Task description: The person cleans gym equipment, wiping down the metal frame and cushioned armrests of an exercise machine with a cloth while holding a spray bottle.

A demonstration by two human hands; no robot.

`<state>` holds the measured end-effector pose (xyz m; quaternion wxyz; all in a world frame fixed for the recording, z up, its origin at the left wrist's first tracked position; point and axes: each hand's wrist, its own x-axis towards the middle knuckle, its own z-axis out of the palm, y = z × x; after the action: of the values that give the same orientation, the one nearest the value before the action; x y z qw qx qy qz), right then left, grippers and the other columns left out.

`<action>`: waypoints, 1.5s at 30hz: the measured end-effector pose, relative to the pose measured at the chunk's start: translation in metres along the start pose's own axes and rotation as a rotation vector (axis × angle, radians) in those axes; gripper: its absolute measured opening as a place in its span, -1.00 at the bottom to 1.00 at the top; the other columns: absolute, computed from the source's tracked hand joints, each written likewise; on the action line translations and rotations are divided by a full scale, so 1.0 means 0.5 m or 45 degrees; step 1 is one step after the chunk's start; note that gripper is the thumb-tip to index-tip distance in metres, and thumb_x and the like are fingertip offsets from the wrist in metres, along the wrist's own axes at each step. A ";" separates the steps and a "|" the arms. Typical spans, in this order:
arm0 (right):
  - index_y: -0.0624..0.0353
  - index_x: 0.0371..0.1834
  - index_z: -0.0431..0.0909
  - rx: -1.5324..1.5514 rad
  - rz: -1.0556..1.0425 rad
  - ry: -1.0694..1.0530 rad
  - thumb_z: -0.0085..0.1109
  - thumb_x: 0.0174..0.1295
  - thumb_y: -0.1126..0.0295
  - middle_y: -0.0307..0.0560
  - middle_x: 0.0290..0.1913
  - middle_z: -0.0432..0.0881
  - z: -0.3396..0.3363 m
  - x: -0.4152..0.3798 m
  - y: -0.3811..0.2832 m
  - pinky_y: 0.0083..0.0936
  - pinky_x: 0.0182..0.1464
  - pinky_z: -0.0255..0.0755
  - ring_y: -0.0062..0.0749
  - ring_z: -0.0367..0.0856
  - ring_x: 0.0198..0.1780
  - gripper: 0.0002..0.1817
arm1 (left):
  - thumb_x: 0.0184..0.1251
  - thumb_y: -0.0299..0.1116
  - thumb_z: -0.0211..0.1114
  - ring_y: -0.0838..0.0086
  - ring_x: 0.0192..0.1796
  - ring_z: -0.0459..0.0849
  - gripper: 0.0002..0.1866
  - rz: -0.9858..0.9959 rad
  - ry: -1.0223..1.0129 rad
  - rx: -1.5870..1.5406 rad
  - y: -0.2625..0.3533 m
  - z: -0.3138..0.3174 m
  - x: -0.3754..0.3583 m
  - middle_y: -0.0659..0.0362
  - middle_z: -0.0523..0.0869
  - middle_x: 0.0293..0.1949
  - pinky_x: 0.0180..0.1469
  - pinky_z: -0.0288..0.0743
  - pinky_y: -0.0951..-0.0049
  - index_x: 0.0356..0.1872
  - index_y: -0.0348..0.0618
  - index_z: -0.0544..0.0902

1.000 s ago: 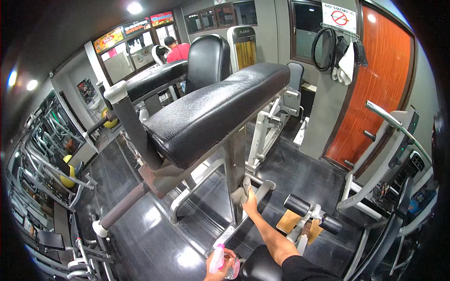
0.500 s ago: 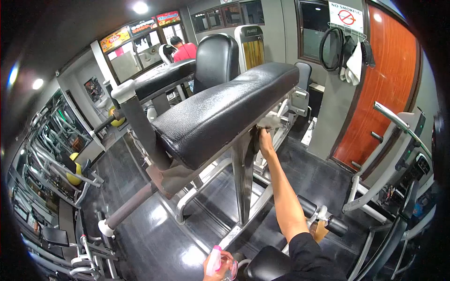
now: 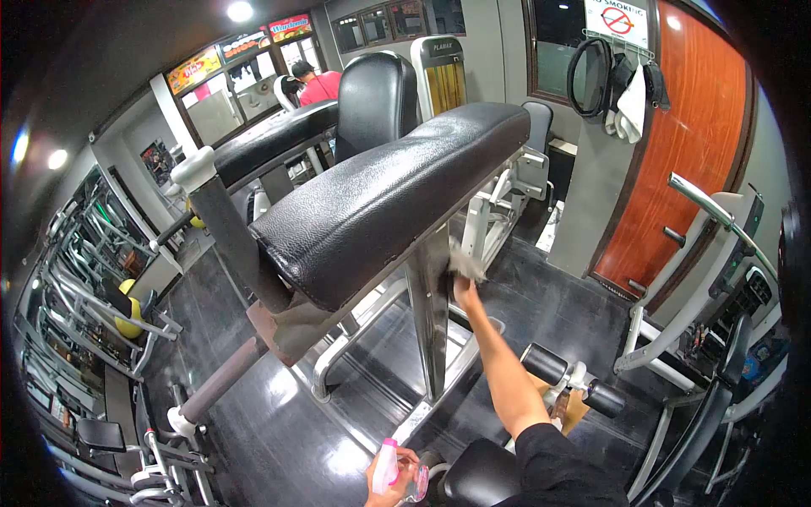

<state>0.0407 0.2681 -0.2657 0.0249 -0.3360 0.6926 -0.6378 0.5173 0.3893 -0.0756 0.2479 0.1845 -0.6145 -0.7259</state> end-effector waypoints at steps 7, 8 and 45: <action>0.25 0.30 0.24 0.138 0.556 -0.156 -0.43 0.42 0.30 0.12 0.30 0.30 0.000 -0.250 -0.035 -0.38 0.43 -0.05 -0.14 0.16 0.38 -0.53 | 0.30 -0.50 0.16 0.41 -0.43 0.58 -0.74 0.125 -0.168 -0.018 -0.014 -0.005 0.021 0.03 0.57 -0.34 -0.36 0.47 0.39 -0.05 -0.28 0.35; 0.26 0.30 0.24 0.076 0.491 -0.167 -0.44 0.42 0.30 0.11 0.31 0.30 0.009 -0.233 0.006 -0.38 0.43 -0.06 -0.15 0.15 0.38 -0.53 | 0.28 -0.52 0.17 0.39 -0.42 0.58 -0.73 0.099 -0.107 -0.081 -0.010 0.006 0.024 0.01 0.56 -0.32 -0.38 0.47 0.40 -0.04 -0.26 0.35; 0.36 0.00 0.51 0.423 -0.636 0.637 0.28 -0.01 0.54 0.16 0.28 0.36 -0.009 -0.064 -0.599 -0.39 0.18 0.35 -0.13 0.44 0.21 -0.57 | 0.19 -0.71 0.13 0.48 -0.44 0.59 -0.80 0.074 -0.098 -0.101 0.034 0.035 0.032 0.02 0.58 -0.32 -0.36 0.51 0.48 -0.15 -0.40 0.43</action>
<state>0.1933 0.2999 -0.0080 -0.2469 -0.3198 0.4615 -0.7898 0.4966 0.3919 -0.0554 0.2520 0.1284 -0.5996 -0.7487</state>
